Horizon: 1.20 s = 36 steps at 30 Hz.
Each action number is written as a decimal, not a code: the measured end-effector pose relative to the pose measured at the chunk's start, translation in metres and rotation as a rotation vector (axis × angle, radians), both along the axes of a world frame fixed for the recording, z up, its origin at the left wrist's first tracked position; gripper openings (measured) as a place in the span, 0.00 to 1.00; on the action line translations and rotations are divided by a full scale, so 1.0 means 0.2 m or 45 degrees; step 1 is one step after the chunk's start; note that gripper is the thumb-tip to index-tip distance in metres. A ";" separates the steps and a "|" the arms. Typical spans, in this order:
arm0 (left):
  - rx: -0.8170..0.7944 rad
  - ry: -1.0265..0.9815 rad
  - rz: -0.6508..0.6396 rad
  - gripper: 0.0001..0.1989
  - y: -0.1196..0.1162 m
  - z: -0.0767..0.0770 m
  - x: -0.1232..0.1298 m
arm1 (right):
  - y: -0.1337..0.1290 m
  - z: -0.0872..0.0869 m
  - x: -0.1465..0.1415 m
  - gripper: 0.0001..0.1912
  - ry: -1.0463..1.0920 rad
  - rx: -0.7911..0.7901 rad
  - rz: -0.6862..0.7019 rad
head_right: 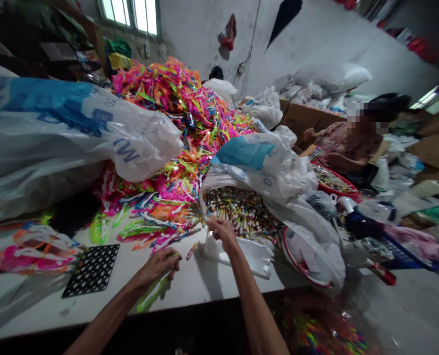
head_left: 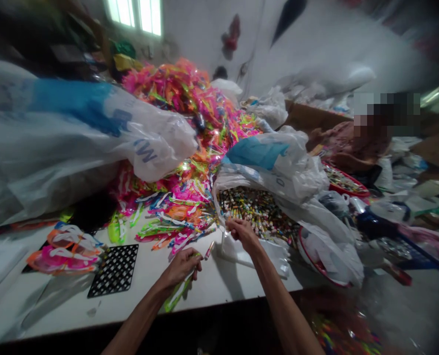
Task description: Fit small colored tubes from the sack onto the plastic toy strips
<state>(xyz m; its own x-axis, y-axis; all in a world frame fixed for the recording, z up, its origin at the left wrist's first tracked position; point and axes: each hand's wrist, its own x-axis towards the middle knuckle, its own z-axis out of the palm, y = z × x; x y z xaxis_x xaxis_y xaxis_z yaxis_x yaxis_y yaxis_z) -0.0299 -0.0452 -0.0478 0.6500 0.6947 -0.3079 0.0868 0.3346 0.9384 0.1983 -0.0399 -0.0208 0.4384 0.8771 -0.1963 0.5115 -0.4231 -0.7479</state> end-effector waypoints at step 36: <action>1.412 0.834 -0.018 0.17 0.16 0.22 -0.05 | -0.06 -0.04 -0.39 0.21 1.019 0.385 -0.014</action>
<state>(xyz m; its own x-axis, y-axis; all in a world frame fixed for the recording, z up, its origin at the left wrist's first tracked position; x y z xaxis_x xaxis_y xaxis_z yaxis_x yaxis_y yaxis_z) -0.0395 -0.0134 -0.0029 0.6072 0.7775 0.1639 0.6316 -0.5974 0.4942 0.1196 -0.0514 -0.0294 0.2767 0.9380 -0.2087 -0.2219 -0.1489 -0.9636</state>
